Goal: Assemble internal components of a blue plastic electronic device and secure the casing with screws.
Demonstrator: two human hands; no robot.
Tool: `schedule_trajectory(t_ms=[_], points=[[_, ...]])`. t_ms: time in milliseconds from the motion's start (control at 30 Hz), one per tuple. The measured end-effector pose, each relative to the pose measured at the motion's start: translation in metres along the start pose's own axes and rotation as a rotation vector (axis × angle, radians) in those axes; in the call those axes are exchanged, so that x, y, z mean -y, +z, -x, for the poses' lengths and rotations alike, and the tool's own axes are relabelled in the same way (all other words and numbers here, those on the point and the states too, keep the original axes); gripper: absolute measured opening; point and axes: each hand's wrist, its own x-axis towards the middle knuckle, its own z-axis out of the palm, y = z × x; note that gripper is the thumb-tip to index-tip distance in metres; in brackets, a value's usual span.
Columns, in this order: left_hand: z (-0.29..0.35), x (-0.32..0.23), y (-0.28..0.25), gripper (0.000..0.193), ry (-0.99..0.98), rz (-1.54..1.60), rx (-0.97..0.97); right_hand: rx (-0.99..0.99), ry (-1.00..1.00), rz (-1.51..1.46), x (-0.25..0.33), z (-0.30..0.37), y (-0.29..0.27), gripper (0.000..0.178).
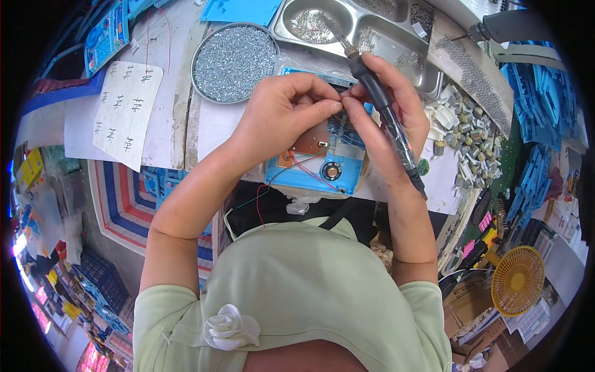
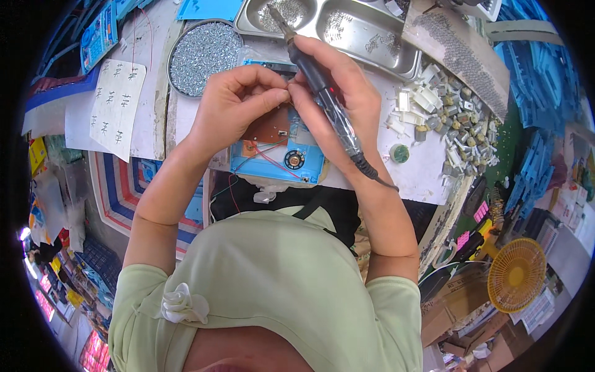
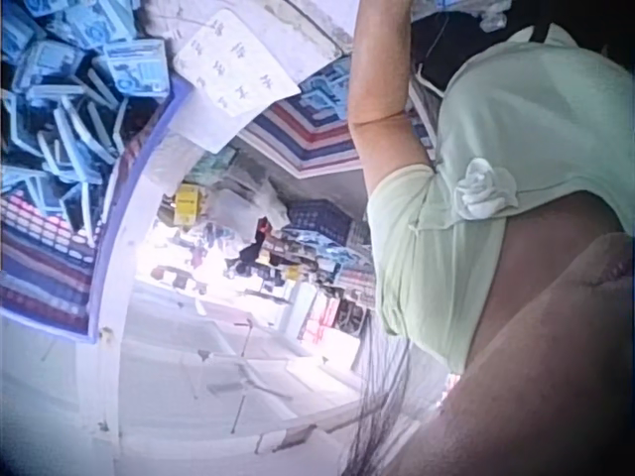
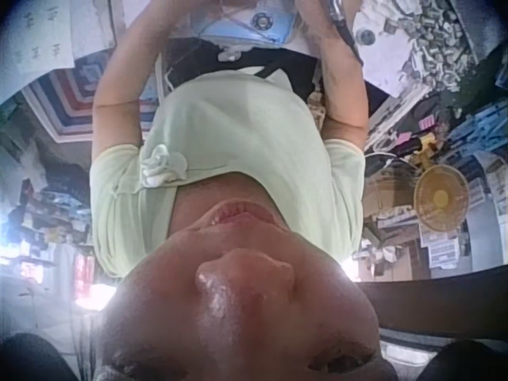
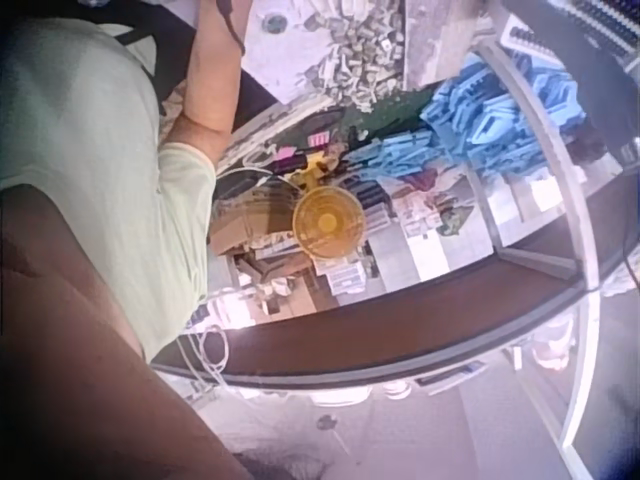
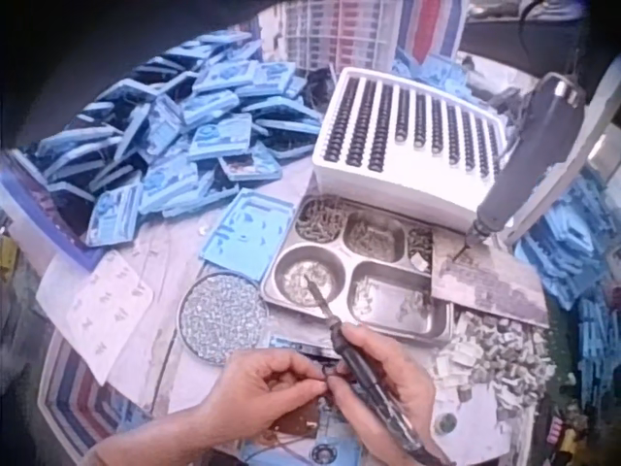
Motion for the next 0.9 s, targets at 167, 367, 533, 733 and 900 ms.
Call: schedule_trajectory(t_ms=[167,367,533,733,900], points=[[-0.001,0.004,0.002,0.012,0.095,-0.143,-0.053,-0.039,-0.112,0.110,-0.004,0.002,0.003,0.051],[0.003,0.002,0.010,0.008,0.378,-0.370,-0.122,-0.102,-0.153,0.193,-0.008,0.013,0.004,0.050],[0.004,0.007,0.007,0.009,0.594,-0.617,-0.224,-0.132,-0.226,0.243,0.004,0.032,-0.036,0.042],[0.003,0.016,0.012,0.010,0.585,-0.658,-0.264,-0.070,-0.177,0.230,0.019,0.067,-0.060,0.035],[0.002,0.017,0.012,0.011,0.589,-0.669,-0.291,0.061,-0.246,0.288,0.014,0.068,-0.052,0.034]])
